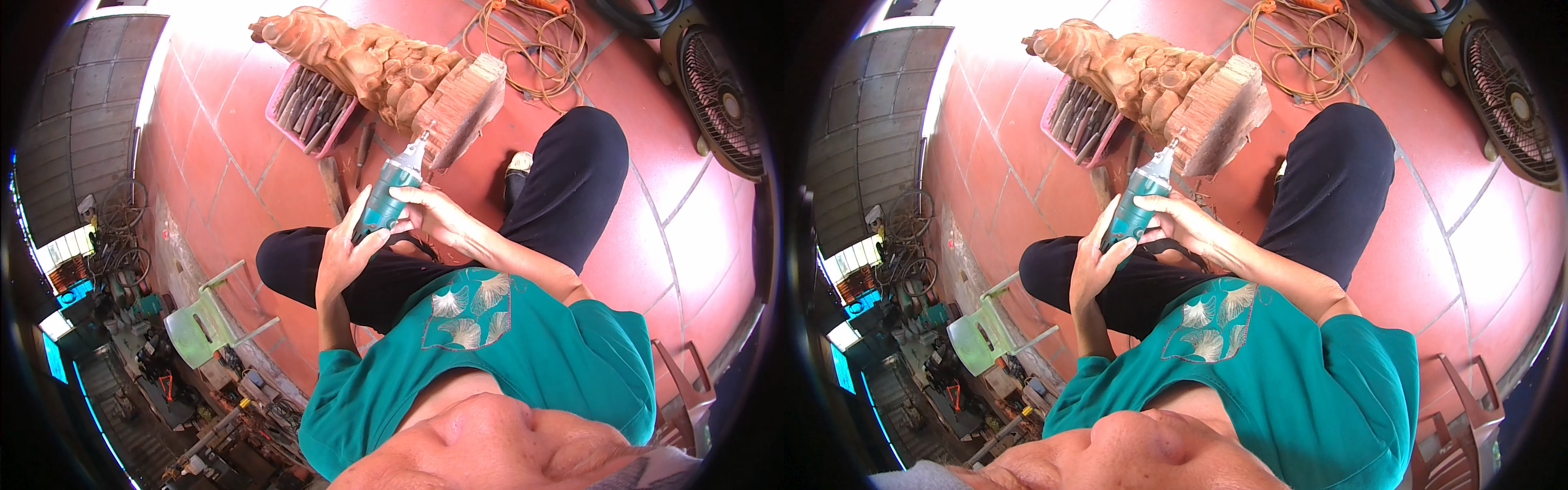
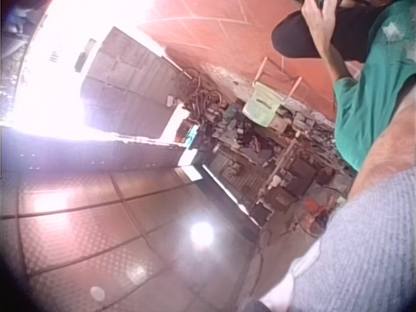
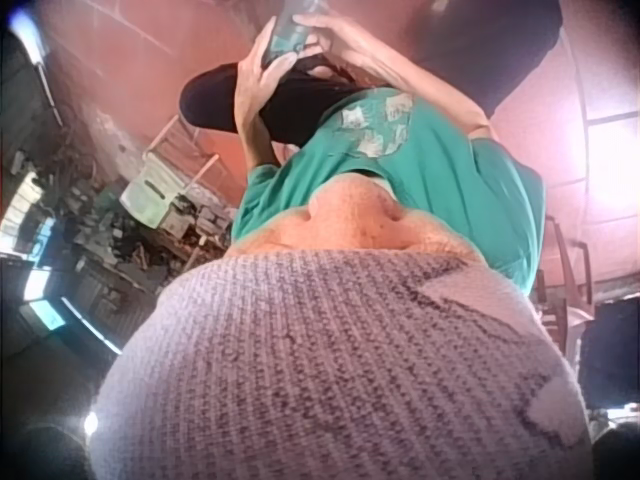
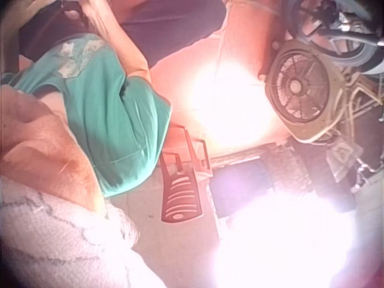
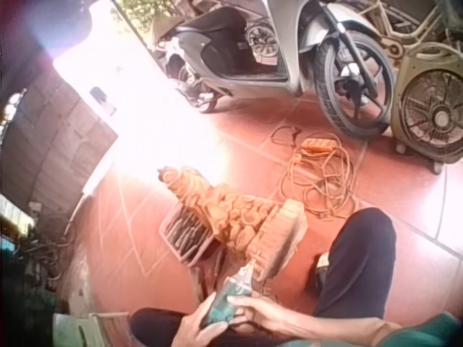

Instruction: The person sits on the floor and carves a wooden sculpture using a chisel and mallet, then switches to a handheld rotary tool to refine details. The person holds the sculpture with one hand while striking or grinding with the other.

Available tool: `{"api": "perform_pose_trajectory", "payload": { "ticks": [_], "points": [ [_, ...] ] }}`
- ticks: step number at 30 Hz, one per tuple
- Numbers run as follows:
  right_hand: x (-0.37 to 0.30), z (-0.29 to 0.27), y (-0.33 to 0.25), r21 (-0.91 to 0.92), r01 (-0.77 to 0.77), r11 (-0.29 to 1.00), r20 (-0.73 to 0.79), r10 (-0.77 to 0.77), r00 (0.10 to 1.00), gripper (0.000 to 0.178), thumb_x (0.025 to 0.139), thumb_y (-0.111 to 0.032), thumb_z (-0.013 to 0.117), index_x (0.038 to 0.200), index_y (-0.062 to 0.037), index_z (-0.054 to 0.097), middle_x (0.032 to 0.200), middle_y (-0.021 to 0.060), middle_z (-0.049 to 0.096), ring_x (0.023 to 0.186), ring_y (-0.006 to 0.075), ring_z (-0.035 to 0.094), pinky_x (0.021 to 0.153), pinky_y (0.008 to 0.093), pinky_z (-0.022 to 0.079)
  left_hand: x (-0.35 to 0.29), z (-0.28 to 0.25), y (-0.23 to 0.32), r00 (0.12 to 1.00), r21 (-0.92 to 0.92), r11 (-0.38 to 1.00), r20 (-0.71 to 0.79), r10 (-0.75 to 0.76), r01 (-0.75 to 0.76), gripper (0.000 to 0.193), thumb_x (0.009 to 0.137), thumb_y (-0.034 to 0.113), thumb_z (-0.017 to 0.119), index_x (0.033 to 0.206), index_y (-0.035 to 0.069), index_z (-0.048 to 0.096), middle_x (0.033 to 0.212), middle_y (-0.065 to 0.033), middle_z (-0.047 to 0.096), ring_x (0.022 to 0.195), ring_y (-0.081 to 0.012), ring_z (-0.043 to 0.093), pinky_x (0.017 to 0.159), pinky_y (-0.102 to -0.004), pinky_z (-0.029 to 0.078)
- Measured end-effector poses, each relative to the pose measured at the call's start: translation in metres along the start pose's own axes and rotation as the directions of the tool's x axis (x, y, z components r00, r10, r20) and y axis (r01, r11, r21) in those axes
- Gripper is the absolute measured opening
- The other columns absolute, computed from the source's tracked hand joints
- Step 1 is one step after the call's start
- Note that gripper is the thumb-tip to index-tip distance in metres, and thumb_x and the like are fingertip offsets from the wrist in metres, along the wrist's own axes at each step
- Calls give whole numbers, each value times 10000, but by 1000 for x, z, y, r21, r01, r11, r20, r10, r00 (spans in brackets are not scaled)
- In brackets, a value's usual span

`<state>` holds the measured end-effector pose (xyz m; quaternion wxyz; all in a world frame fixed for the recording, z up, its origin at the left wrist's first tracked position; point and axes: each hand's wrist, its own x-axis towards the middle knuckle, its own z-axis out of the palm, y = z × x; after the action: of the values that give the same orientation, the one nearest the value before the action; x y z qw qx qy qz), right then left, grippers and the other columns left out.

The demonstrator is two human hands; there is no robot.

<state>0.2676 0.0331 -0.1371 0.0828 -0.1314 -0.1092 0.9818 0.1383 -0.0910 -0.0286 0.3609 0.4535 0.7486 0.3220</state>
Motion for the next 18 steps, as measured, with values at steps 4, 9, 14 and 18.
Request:
{"api": "perform_pose_trajectory", "payload": {
  "ticks": [4,9,14,18],
  "points": [
    [1,0,-1,-4,-13,1000,-1,13,1000,505,930,-313,718,1335,-118,491,1213,84,656,1074,247,678,900,435,551,0,0,2,1000,-2,1000,2,-9,9,669,905,170,697,1495,9,426,1218,-181,683,1099,-231,672,967,-349,497],
    [-1,4,-3,-1,-11,1000,-9,11,1000,476,931,-300,717,1312,-107,506,1191,83,663,1068,250,679,902,449,550,-1,-1,3,1000,-8,1000,-1,-24,24,670,907,170,697,1496,6,423,1222,-177,682,1102,-222,666,973,-348,493],
    [2,6,-4,-39,-19,999,-28,18,999,495,916,-342,730,1295,-104,520,1184,76,673,1059,236,683,883,428,554,0,-1,3,1000,-6,1000,-17,-23,23,667,911,174,697,1494,1,424,1235,-176,676,1110,-225,661,978,-353,491],
    [3,6,-5,-27,-31,999,-37,30,999,448,929,-304,719,1289,-119,525,1171,76,668,1065,243,673,912,473,537,0,-2,1,1000,-7,1000,-21,-9,9,665,912,183,699,1490,-3,427,1261,-180,662,1121,-225,656,977,-352,490]
  ]
}}
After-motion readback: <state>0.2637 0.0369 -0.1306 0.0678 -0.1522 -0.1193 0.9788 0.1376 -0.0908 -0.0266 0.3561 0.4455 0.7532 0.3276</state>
